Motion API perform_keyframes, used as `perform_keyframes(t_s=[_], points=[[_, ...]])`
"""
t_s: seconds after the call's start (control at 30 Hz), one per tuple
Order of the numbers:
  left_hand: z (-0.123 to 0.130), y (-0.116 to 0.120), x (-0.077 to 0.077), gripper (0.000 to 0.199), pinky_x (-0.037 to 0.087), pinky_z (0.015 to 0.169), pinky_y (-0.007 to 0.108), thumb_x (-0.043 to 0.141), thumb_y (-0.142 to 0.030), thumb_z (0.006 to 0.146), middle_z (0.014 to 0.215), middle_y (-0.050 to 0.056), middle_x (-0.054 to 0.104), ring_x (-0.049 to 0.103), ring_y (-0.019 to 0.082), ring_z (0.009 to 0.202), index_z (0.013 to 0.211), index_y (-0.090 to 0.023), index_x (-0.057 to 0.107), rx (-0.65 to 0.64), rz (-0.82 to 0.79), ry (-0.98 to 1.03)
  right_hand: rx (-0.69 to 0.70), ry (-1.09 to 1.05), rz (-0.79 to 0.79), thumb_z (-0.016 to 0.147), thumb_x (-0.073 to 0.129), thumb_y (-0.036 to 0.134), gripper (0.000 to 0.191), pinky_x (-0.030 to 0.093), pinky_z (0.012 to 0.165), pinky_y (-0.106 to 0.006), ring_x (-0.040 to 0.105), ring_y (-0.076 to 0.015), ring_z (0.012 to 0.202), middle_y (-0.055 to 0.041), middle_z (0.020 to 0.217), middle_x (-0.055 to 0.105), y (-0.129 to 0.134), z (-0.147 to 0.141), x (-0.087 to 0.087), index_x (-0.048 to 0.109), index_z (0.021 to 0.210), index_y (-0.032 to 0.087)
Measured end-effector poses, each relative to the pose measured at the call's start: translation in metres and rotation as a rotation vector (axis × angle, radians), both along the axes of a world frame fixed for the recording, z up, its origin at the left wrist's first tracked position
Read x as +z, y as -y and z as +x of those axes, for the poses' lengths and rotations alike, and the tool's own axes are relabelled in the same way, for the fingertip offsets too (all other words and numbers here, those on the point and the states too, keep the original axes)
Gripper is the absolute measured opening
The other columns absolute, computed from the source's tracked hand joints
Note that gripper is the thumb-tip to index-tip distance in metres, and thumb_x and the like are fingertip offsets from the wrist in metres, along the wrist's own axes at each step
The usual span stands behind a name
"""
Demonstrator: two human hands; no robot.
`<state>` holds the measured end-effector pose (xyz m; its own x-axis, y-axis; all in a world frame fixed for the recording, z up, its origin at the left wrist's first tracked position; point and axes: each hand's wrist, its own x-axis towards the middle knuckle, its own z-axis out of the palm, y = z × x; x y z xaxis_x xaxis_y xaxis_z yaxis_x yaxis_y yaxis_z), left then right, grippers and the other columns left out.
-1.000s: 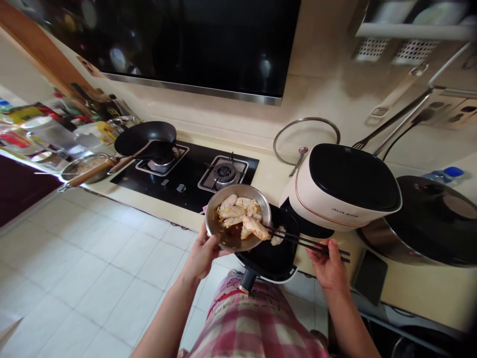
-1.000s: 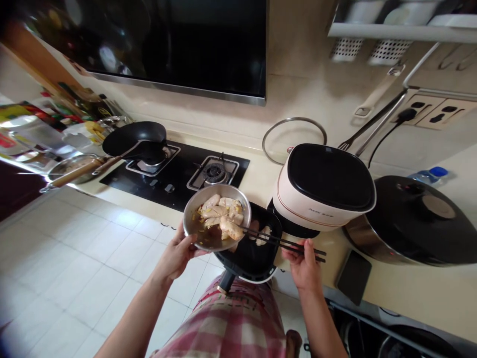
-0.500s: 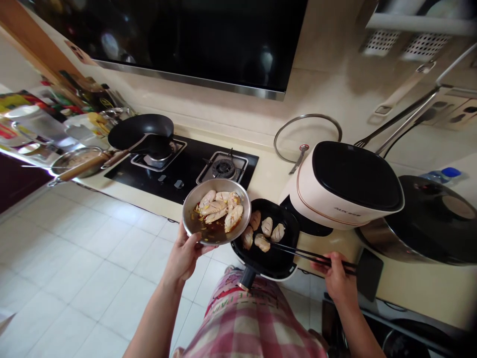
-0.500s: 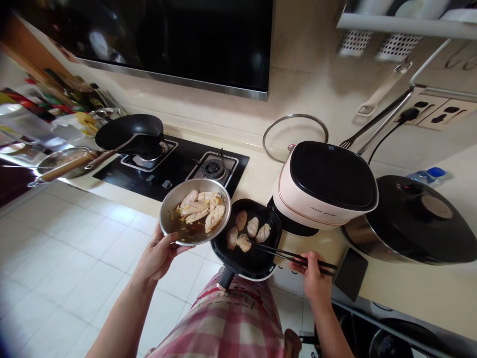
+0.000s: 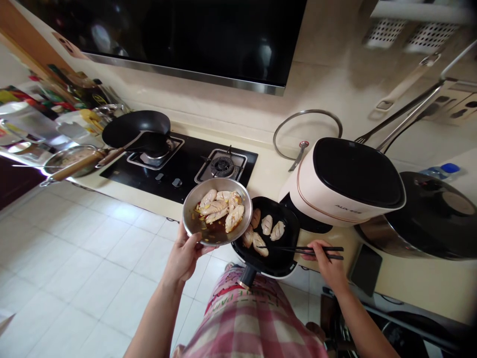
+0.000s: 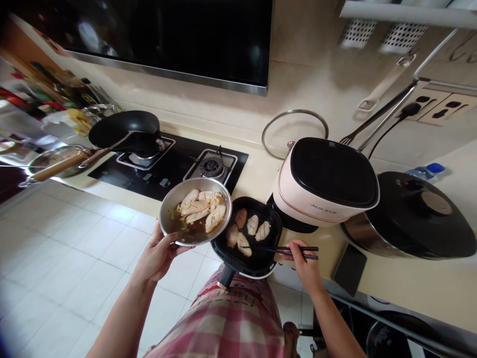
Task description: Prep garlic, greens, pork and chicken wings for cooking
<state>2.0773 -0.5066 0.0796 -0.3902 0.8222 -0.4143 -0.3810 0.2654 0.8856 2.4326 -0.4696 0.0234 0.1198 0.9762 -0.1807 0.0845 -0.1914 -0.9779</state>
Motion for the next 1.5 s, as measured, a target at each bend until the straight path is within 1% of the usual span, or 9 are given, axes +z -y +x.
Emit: perform_keyframes(t_s=[0.1,0.23,0.47,0.7,0.87,1.03,1.1,1.33,1.5], points=[[0.000,0.000,0.000,0.077,0.061,0.056,0.024,0.068,-0.016,0.070,0.103,-0.002,0.067,0.068,0.012,0.063,0.137,-0.039,0.038,-0.004,-0.006,0.003,0.085,0.134,0.133,0.077,0.065,0.054,0.032,0.059,0.050,-0.025,0.067,-0.0177,0.050,-0.0014,0.066,0.070,0.002,0.003,0.008,0.067,0.073,0.022],[0.002,0.000,0.000,0.077,0.061,0.054,0.023,0.069,-0.016,0.069,0.100,-0.003,0.067,0.067,0.012,0.062,0.137,-0.038,0.039,-0.001,-0.014,0.012,0.176,0.315,0.259,0.088,0.057,0.044,0.026,0.059,0.054,-0.023,0.069,-0.0175,0.059,-0.0028,0.068,0.069,0.012,0.004,0.009,0.066,0.077,0.022],[0.004,-0.003,-0.002,0.077,0.060,0.052,0.023,0.069,-0.016,0.069,0.097,-0.004,0.066,0.066,0.011,0.058,0.136,-0.037,0.039,-0.002,-0.019,0.011,0.290,0.319,0.262,0.091,0.053,0.037,0.022,0.060,0.058,-0.024,0.070,-0.0181,0.065,-0.0019,0.069,0.068,0.018,0.001,0.008,0.064,0.080,0.022],[0.008,-0.004,0.000,0.078,0.061,0.055,0.026,0.068,-0.015,0.068,0.094,-0.002,0.066,0.068,0.014,0.062,0.137,-0.034,0.037,-0.010,-0.031,0.034,0.105,0.339,0.438,0.091,0.054,0.030,0.018,0.057,0.050,-0.019,0.068,-0.0143,0.053,-0.0003,0.069,0.069,0.016,0.019,0.032,0.065,0.081,0.021],[0.011,-0.003,0.001,0.082,0.061,0.054,0.028,0.069,-0.017,0.067,0.097,-0.001,0.065,0.067,0.014,0.060,0.139,-0.035,0.034,-0.032,-0.025,0.037,0.164,0.489,0.569,0.091,0.053,0.023,0.014,0.056,0.057,-0.019,0.069,-0.0147,0.063,-0.0014,0.073,0.069,0.017,0.008,0.044,0.065,0.085,0.021],[0.011,-0.002,0.001,0.082,0.060,0.053,0.027,0.069,-0.018,0.068,0.095,-0.002,0.064,0.067,0.014,0.060,0.139,-0.036,0.034,-0.042,-0.017,0.034,0.515,0.498,0.690,0.091,0.056,0.028,0.012,0.056,0.069,-0.021,0.069,-0.0145,0.074,-0.0018,0.081,0.071,0.013,-0.022,0.034,0.066,0.088,0.023],[0.010,-0.001,0.001,0.081,0.060,0.053,0.027,0.069,-0.018,0.067,0.099,-0.001,0.064,0.066,0.014,0.059,0.139,-0.036,0.035,-0.034,-0.022,0.031,0.583,0.480,0.697,0.091,0.057,0.030,0.012,0.056,0.071,-0.022,0.069,-0.0140,0.077,-0.0022,0.084,0.071,0.012,-0.031,0.027,0.066,0.091,0.023],[0.008,0.004,0.001,0.082,0.061,0.054,0.027,0.068,-0.017,0.067,0.099,-0.002,0.065,0.068,0.014,0.061,0.139,-0.038,0.034,-0.027,-0.027,0.034,0.644,0.506,0.709,0.093,0.054,0.025,0.011,0.055,0.070,-0.021,0.068,-0.0134,0.075,-0.0027,0.084,0.070,0.014,-0.041,0.019,0.064,0.093,0.023],[0.006,0.004,-0.001,0.083,0.060,0.053,0.026,0.068,-0.017,0.067,0.098,-0.002,0.066,0.067,0.014,0.060,0.140,-0.037,0.033,-0.009,-0.022,0.036,0.558,0.532,0.751,0.092,0.054,0.024,0.010,0.057,0.067,-0.021,0.069,-0.0136,0.073,-0.0007,0.083,0.071,0.012,-0.035,0.019,0.065,0.092,0.025]])
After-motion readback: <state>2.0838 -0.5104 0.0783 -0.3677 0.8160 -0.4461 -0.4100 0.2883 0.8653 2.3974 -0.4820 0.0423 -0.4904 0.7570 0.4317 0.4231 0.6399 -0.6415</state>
